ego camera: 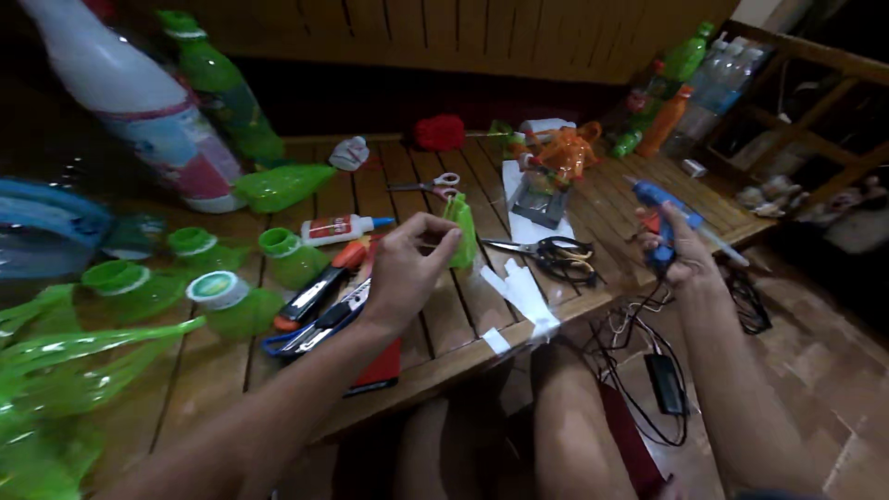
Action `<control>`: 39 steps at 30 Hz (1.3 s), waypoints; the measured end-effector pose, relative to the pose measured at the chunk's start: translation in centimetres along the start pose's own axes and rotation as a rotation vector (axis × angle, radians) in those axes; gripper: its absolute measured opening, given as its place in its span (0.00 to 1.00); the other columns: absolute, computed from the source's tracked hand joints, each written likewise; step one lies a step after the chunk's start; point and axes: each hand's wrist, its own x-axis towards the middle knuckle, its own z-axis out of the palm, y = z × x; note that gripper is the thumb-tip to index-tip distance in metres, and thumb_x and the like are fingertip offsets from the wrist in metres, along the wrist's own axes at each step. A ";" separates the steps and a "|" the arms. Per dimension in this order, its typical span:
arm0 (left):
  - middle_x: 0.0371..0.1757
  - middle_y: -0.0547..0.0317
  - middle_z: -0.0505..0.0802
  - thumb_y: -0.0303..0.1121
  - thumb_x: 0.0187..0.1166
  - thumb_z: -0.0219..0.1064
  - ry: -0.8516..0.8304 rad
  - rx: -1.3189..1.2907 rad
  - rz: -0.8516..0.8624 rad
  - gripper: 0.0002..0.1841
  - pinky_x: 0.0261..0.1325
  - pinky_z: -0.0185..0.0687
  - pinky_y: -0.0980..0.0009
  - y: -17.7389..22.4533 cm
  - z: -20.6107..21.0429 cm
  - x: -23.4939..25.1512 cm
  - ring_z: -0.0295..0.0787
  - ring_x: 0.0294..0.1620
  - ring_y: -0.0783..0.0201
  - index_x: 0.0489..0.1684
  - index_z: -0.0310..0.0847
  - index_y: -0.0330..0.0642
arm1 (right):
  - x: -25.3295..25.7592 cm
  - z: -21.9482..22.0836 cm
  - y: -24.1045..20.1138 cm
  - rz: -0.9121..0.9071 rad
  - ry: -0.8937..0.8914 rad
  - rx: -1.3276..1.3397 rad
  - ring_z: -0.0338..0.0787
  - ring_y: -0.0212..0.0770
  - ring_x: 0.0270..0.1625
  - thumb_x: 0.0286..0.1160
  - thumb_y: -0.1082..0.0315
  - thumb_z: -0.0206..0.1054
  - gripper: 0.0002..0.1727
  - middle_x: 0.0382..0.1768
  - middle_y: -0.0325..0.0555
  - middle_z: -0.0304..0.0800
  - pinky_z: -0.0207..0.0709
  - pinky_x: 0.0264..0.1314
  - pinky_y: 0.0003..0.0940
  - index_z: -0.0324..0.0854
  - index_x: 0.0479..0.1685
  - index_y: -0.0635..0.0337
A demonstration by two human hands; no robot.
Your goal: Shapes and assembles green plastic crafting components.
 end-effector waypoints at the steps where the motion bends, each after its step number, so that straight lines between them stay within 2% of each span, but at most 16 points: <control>1: 0.43 0.59 0.92 0.32 0.82 0.70 0.005 -0.007 0.014 0.09 0.45 0.88 0.74 -0.3 0.1 0.0 0.90 0.38 0.74 0.50 0.85 0.36 | 0.7 -0.9 0.6 0.044 0.004 0.024 0.79 0.20 0.20 0.93 0.53 0.51 0.15 0.36 0.33 0.89 0.76 0.22 0.13 0.77 0.57 0.52; 3: 0.43 0.59 0.92 0.32 0.82 0.70 0.010 -0.015 0.017 0.09 0.46 0.89 0.73 -0.6 0.0 0.0 0.90 0.38 0.73 0.49 0.86 0.36 | 1.2 -1.9 1.6 0.090 0.026 0.060 0.80 0.23 0.23 0.92 0.55 0.53 0.15 0.38 0.35 0.89 0.76 0.24 0.14 0.77 0.59 0.53; 6: 0.42 0.59 0.92 0.31 0.81 0.70 0.009 -0.005 -0.006 0.08 0.45 0.88 0.75 -0.2 -0.2 -0.1 0.89 0.37 0.75 0.49 0.85 0.35 | 1.3 -2.0 2.5 0.142 0.071 0.074 0.80 0.23 0.22 0.91 0.55 0.54 0.14 0.31 0.35 0.83 0.76 0.24 0.14 0.76 0.58 0.55; 10: 0.42 0.59 0.92 0.30 0.81 0.70 0.005 -0.015 -0.012 0.08 0.44 0.88 0.75 0.0 -0.3 -0.1 0.89 0.37 0.75 0.49 0.85 0.35 | 1.5 -1.4 2.6 0.139 0.091 0.017 0.85 0.26 0.27 0.89 0.56 0.59 0.10 0.31 0.35 0.84 0.82 0.30 0.19 0.75 0.55 0.50; 17: 0.40 0.59 0.91 0.30 0.83 0.69 0.010 -0.032 -0.032 0.07 0.43 0.85 0.77 0.6 -0.2 -0.2 0.88 0.36 0.75 0.49 0.85 0.35 | -1.0 0.4 1.8 0.116 0.170 -0.051 0.87 0.37 0.46 0.90 0.64 0.54 0.16 0.49 0.44 0.82 0.84 0.49 0.33 0.69 0.68 0.60; 20: 0.41 0.59 0.92 0.31 0.83 0.68 0.010 -0.014 -0.034 0.07 0.44 0.86 0.76 0.5 -0.3 -0.1 0.88 0.38 0.74 0.49 0.85 0.36 | -2.8 1.3 1.9 0.046 0.249 -0.094 0.86 0.33 0.45 0.88 0.69 0.55 0.12 0.47 0.43 0.81 0.82 0.49 0.29 0.69 0.64 0.60; 24: 0.42 0.59 0.91 0.32 0.84 0.68 0.017 -0.021 -0.040 0.08 0.44 0.86 0.76 0.5 -0.2 -0.1 0.89 0.37 0.74 0.49 0.86 0.37 | -5.5 1.8 2.0 -0.005 0.253 -0.188 0.81 0.37 0.62 0.88 0.71 0.55 0.16 0.61 0.49 0.79 0.75 0.67 0.31 0.69 0.70 0.67; 27: 0.42 0.59 0.91 0.31 0.83 0.69 0.027 -0.029 -0.046 0.07 0.43 0.86 0.77 0.6 -0.2 -0.1 0.88 0.37 0.75 0.49 0.86 0.37 | -6.6 2.5 3.1 -0.114 0.285 -0.292 0.81 0.35 0.57 0.87 0.73 0.56 0.10 0.54 0.48 0.80 0.74 0.63 0.30 0.74 0.59 0.68; 28: 0.43 0.59 0.91 0.31 0.83 0.69 0.030 -0.025 -0.050 0.07 0.44 0.86 0.77 0.6 -0.2 -0.1 0.88 0.37 0.74 0.49 0.86 0.37 | -7.3 3.0 3.7 -0.197 0.300 -0.357 0.81 0.33 0.55 0.87 0.73 0.56 0.10 0.53 0.47 0.80 0.75 0.60 0.28 0.75 0.59 0.68; 29: 0.44 0.59 0.91 0.31 0.83 0.69 0.034 -0.021 -0.054 0.07 0.44 0.86 0.77 0.6 -0.2 0.0 0.89 0.37 0.74 0.49 0.86 0.37 | -8.2 3.3 4.4 -0.315 0.289 -0.432 0.82 0.33 0.60 0.86 0.72 0.57 0.18 0.61 0.52 0.80 0.75 0.62 0.28 0.72 0.69 0.72; 30: 0.44 0.58 0.91 0.31 0.82 0.70 0.039 -0.019 -0.056 0.07 0.44 0.86 0.77 0.6 -0.2 0.0 0.89 0.38 0.74 0.49 0.87 0.37 | -9.1 3.6 5.1 -0.451 0.230 -0.509 0.78 0.39 0.72 0.85 0.72 0.58 0.28 0.76 0.62 0.73 0.73 0.73 0.32 0.63 0.81 0.76; 31: 0.46 0.58 0.91 0.31 0.82 0.70 0.041 -0.019 -0.055 0.07 0.45 0.86 0.77 0.6 -0.3 0.1 0.89 0.39 0.74 0.49 0.87 0.37 | -9.5 4.1 5.8 -0.591 0.144 -0.571 0.73 0.45 0.81 0.83 0.71 0.59 0.33 0.83 0.69 0.64 0.70 0.79 0.36 0.57 0.85 0.78; 32: 0.47 0.58 0.91 0.31 0.82 0.70 0.043 -0.024 -0.055 0.07 0.46 0.87 0.76 0.5 -0.3 0.1 0.89 0.39 0.74 0.49 0.87 0.37 | -9.6 5.1 6.4 -0.701 0.056 -0.598 0.71 0.46 0.83 0.81 0.68 0.60 0.32 0.83 0.68 0.65 0.70 0.81 0.38 0.61 0.82 0.78; 35: 0.45 0.59 0.91 0.29 0.81 0.71 0.056 -0.038 -0.029 0.07 0.46 0.87 0.79 0.1 -0.2 0.3 0.89 0.39 0.77 0.48 0.87 0.36 | -9.5 10.0 6.4 -0.725 -0.210 -0.655 0.81 0.48 0.71 0.80 0.69 0.60 0.20 0.70 0.61 0.82 0.79 0.66 0.42 0.80 0.67 0.71; 37: 0.43 0.61 0.92 0.29 0.80 0.70 0.058 -0.047 -0.018 0.06 0.44 0.86 0.80 -0.1 -0.3 0.4 0.88 0.37 0.78 0.48 0.87 0.36 | -8.5 13.0 6.3 -0.685 -0.360 -0.718 0.85 0.50 0.64 0.83 0.70 0.60 0.18 0.66 0.59 0.85 0.81 0.61 0.45 0.81 0.67 0.67; 39: 0.43 0.62 0.92 0.29 0.81 0.70 0.041 -0.058 -0.034 0.07 0.44 0.86 0.79 0.0 -0.6 0.5 0.88 0.38 0.78 0.49 0.86 0.37 | -7.2 15.2 6.9 -0.693 -0.453 -0.733 0.84 0.52 0.67 0.83 0.72 0.60 0.21 0.68 0.60 0.83 0.80 0.64 0.46 0.77 0.73 0.67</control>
